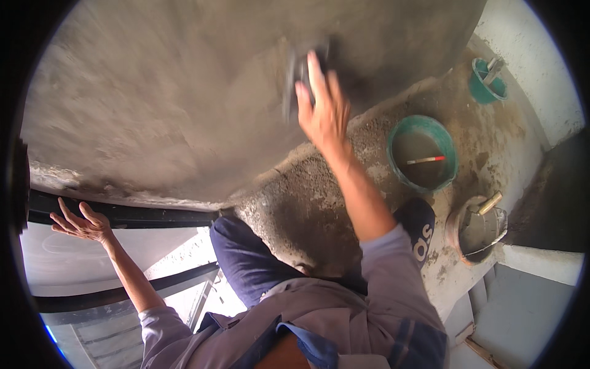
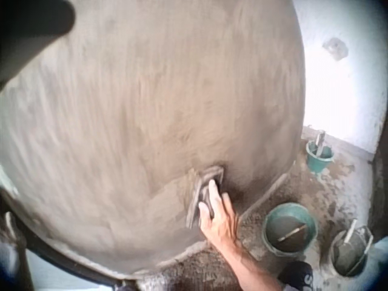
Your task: The person smooths a newly plastered wall surface using a rectangular grout float. They repeatedly dip the float into a bucket of water and then rub it across the concrete wall in circular and sweeping motions to even out the texture.
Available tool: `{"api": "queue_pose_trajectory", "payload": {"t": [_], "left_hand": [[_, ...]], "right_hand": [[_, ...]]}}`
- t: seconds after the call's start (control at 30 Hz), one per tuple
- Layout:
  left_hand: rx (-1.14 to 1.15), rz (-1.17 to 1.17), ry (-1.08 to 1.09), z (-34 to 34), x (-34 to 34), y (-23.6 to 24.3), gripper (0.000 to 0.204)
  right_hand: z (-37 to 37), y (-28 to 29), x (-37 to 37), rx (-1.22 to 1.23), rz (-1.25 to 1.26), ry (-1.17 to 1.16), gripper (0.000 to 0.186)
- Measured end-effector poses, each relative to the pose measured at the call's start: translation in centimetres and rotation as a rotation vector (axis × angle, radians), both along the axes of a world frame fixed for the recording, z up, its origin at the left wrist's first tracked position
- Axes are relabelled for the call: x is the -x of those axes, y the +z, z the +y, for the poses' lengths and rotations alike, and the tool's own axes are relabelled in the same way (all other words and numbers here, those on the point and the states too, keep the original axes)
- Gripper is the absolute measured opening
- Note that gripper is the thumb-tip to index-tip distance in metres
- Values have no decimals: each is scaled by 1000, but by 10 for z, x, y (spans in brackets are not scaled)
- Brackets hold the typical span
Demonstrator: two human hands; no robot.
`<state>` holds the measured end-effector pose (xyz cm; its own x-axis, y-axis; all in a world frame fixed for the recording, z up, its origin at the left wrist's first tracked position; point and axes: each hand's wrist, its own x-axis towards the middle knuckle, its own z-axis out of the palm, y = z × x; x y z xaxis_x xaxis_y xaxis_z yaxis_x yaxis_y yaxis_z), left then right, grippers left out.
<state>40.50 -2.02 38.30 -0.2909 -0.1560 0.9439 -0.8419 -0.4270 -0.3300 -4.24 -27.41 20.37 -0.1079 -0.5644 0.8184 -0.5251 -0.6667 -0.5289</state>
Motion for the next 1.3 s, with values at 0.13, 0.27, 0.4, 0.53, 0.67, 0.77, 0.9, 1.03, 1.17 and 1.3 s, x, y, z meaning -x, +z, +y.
{"api": "queue_pose_trajectory", "payload": {"t": [0.13,0.27,0.4,0.53,0.67,0.77,0.9,1.03,1.17,1.3], "left_hand": [[39,-10,-29,0,0,6,69],[38,-6,25,7,-2,15,75],[50,31,16,-15,-1,0,77],[11,-3,39,1,-12,4,74],[13,-50,64,11,-9,12,70],[-14,-57,60,11,-16,4,67],[-20,-67,52,3,-14,1,68],[-24,-17,57,7,-7,15,74],[-3,21,-3,-3,-9,7,75],[-89,40,-20,16,-15,5,72]], "right_hand": [[-30,33,-8,146,-16,-41,52],[9,-93,-42,-160,-22,59,53],[87,-244,-9,-522,261,201,55],[56,-119,-10,-327,-35,89,61],[-31,17,2,216,-46,-40,54],[-37,23,-4,166,8,-68,53],[-13,-93,-31,5,-138,-28,49],[37,-166,-44,-301,-56,118,51],[33,-145,-9,-257,-63,72,52],[-30,14,16,32,-94,-24,54]]}}
